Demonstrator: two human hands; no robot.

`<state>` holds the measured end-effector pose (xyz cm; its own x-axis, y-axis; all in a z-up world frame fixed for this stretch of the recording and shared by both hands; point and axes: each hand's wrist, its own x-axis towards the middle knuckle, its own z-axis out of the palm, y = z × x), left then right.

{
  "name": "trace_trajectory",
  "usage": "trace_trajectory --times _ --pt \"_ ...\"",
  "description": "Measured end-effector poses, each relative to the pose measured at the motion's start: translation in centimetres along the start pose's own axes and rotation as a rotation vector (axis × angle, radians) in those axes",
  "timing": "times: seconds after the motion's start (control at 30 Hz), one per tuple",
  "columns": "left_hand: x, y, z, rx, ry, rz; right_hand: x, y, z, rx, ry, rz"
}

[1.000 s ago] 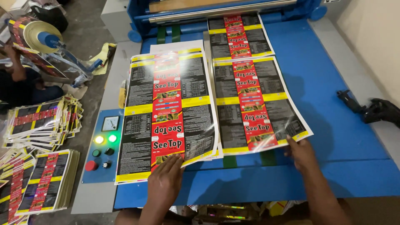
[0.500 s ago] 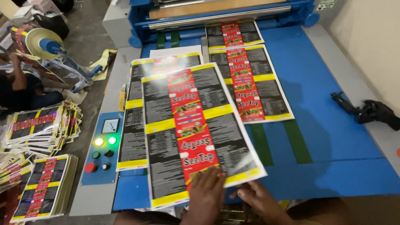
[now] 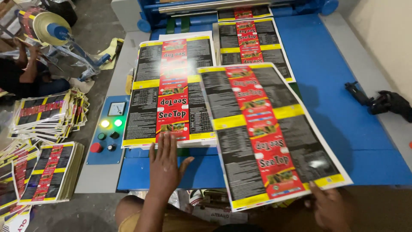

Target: Collecting and stacking large printed label sheets as they come off a processing machine.

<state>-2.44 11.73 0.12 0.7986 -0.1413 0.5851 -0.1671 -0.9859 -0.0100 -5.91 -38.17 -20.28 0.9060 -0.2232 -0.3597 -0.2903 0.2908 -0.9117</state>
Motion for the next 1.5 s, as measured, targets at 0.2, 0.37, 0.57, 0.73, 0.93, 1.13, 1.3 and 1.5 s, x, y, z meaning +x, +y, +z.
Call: trace_trajectory --times 0.2,0.37,0.57,0.73,0.93,1.13,1.3,1.5 --pt "-2.1 -1.8 2.6 0.018 -0.17 -0.064 -0.6 0.5 -3.7 -0.159 0.166 0.055" --pt "0.2 -1.6 0.9 -0.01 -0.115 -0.034 1.8 2.7 -2.9 -0.335 0.175 0.036" --pt "0.7 -3.3 2.3 -0.055 -0.066 0.013 9.3 2.6 2.3 -0.201 0.1 -0.149" --pt "1.3 -4.2 1.3 -0.153 -0.087 -0.016 15.4 -1.8 8.9 -0.225 0.068 -0.142" --pt "1.6 -4.4 0.4 -0.247 -0.046 -0.133 15.2 -7.2 14.2 -0.108 -0.01 -0.133" --pt "0.5 -1.1 0.2 -0.311 0.128 -0.11 7.5 -4.7 16.2 -0.135 -0.051 0.113" --pt "-2.0 5.4 4.1 -0.549 0.088 0.162 -3.4 -8.2 23.2 -0.236 -0.593 0.14" --pt "-2.0 7.7 3.0 -0.541 -0.081 0.285 -2.6 -5.8 21.9 -0.025 -0.312 0.219"
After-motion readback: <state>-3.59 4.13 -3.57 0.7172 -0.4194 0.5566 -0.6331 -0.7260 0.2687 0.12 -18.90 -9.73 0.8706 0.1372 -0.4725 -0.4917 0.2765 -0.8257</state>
